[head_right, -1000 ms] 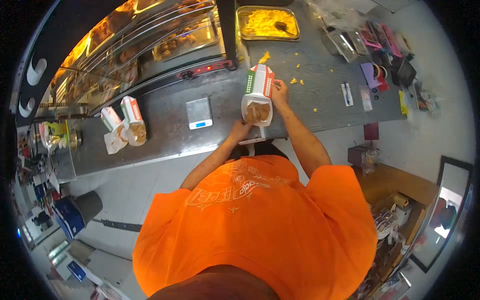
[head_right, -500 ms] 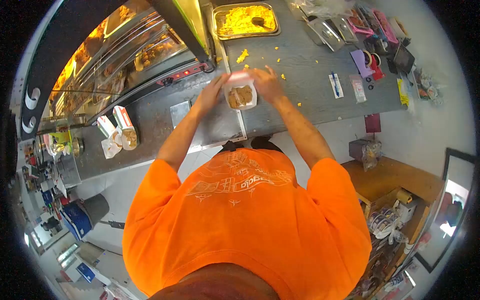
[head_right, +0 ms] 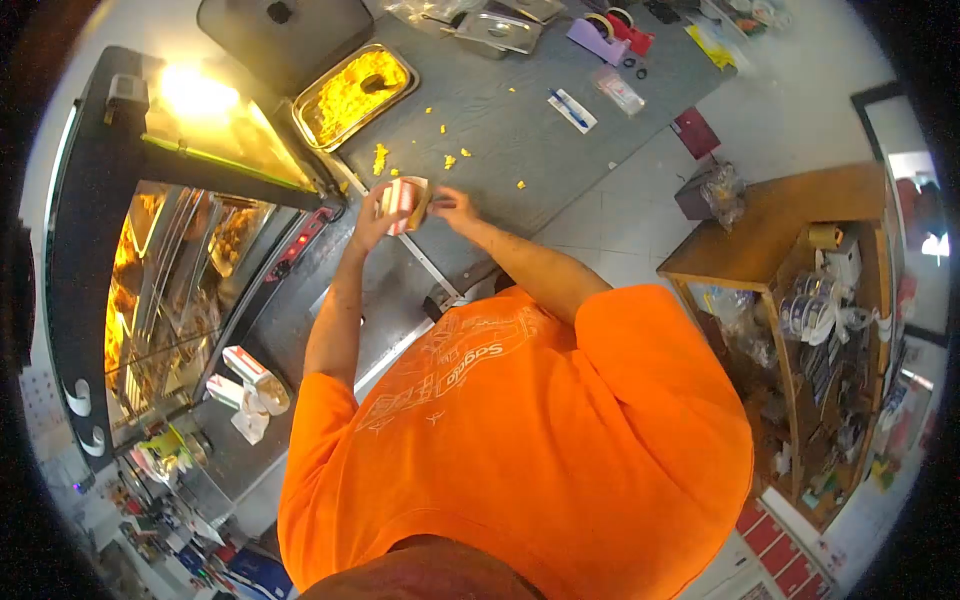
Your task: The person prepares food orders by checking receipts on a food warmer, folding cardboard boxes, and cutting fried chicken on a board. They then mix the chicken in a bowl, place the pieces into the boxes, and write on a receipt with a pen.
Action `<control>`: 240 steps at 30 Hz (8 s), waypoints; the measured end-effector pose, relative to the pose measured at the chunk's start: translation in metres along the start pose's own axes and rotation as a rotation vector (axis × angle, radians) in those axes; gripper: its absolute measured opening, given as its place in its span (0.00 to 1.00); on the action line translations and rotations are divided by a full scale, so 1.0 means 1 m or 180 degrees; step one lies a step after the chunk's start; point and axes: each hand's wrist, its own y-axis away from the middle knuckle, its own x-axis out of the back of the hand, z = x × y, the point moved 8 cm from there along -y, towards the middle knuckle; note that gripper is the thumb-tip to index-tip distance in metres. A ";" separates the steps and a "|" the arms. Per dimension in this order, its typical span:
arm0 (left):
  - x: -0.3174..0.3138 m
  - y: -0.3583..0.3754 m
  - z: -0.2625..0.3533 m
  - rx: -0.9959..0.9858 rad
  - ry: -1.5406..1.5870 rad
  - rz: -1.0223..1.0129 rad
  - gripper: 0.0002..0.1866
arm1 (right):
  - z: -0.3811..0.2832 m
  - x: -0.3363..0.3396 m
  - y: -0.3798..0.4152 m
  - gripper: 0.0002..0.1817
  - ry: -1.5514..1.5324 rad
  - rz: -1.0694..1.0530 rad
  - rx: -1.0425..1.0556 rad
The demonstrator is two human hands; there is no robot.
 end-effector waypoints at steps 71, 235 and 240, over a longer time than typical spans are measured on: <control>-0.236 -0.224 0.064 0.0858 -0.1509 -0.0252 0.38 | -0.189 0.341 -0.166 0.06 -0.0903 -0.0199 -0.1706; -0.295 -0.179 0.139 0.1015 0.5180 0.1458 0.23 | -0.340 0.199 -0.063 0.05 0.0030 -0.2924 -0.0634; -0.292 -0.175 0.154 0.0859 0.5109 0.1541 0.24 | -0.314 0.196 -0.082 0.09 0.1535 -0.1859 0.1136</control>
